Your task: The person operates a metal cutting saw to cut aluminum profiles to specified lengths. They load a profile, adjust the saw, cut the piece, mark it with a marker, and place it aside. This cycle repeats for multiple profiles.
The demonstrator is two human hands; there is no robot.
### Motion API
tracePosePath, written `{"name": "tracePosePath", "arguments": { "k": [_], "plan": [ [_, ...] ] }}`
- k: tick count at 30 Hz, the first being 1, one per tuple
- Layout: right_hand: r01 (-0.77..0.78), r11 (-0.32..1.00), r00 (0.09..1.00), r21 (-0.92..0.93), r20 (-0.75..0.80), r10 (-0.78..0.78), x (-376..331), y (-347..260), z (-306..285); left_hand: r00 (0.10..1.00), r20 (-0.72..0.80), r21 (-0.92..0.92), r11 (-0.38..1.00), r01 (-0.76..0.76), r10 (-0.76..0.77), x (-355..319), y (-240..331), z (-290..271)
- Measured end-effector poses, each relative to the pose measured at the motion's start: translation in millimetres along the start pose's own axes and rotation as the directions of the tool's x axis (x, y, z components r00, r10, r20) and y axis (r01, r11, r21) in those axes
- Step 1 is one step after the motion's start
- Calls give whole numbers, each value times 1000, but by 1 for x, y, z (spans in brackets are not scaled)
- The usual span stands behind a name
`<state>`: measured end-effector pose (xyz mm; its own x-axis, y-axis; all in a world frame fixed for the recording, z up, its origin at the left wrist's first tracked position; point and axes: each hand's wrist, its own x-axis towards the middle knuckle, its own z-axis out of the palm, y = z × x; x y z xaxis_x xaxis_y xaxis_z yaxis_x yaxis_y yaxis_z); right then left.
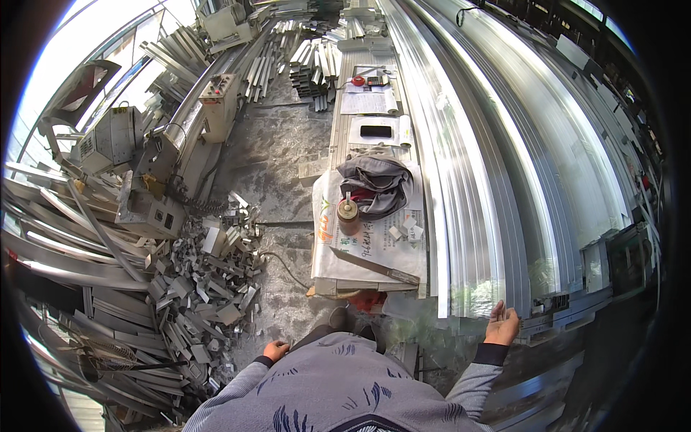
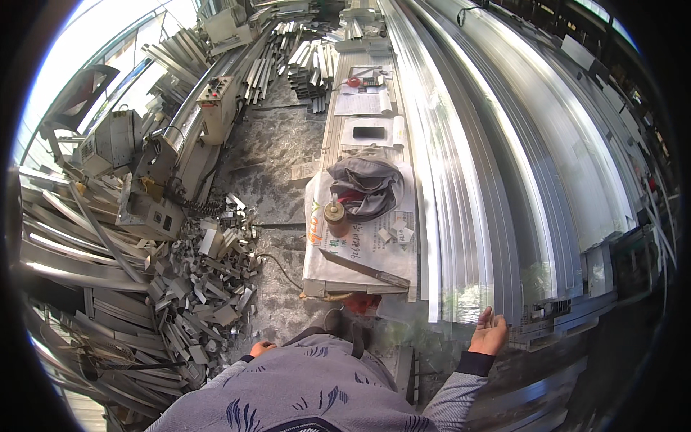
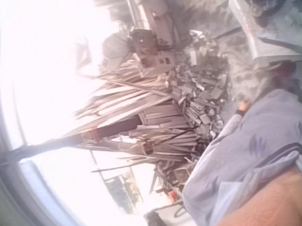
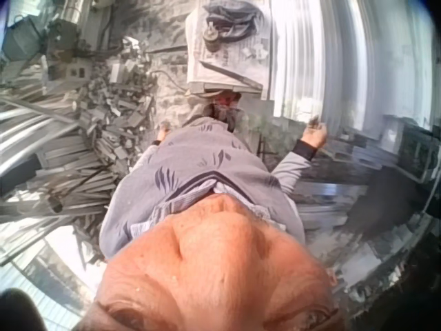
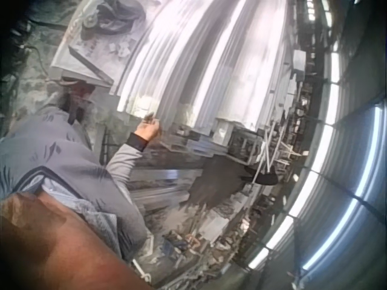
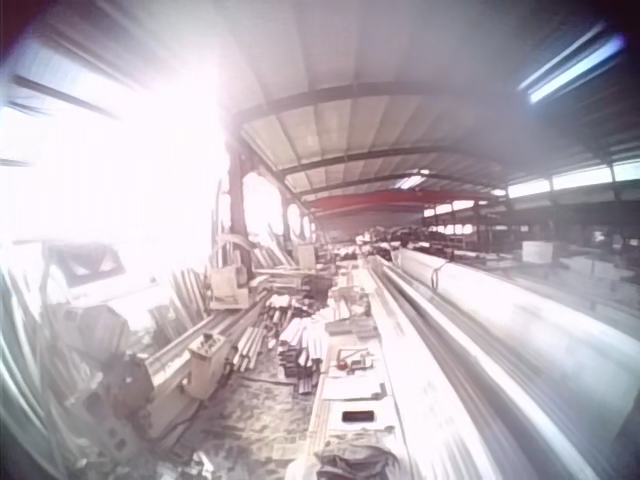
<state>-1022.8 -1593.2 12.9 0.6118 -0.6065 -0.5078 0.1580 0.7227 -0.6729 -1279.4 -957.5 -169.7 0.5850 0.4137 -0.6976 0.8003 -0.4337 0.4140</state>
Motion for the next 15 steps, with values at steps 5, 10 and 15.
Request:
{"name": "tracePosePath", "arguments": {
  "k": [5,10,15],
  "plan": [
    [4,1000,1000,-14,-1,-4,-6,0,3,999,6,2,999,40,-40,-4,-24,3],
    [15,1000,1000,1,13,-15,-4,1,5,1000,-5,-58,998,-9,9,1,-15,3],
    [4,1000,1000,19,0,-4,11,0,1,998,-15,-162,985,-55,54,-4,19,-11]
  ]
}}
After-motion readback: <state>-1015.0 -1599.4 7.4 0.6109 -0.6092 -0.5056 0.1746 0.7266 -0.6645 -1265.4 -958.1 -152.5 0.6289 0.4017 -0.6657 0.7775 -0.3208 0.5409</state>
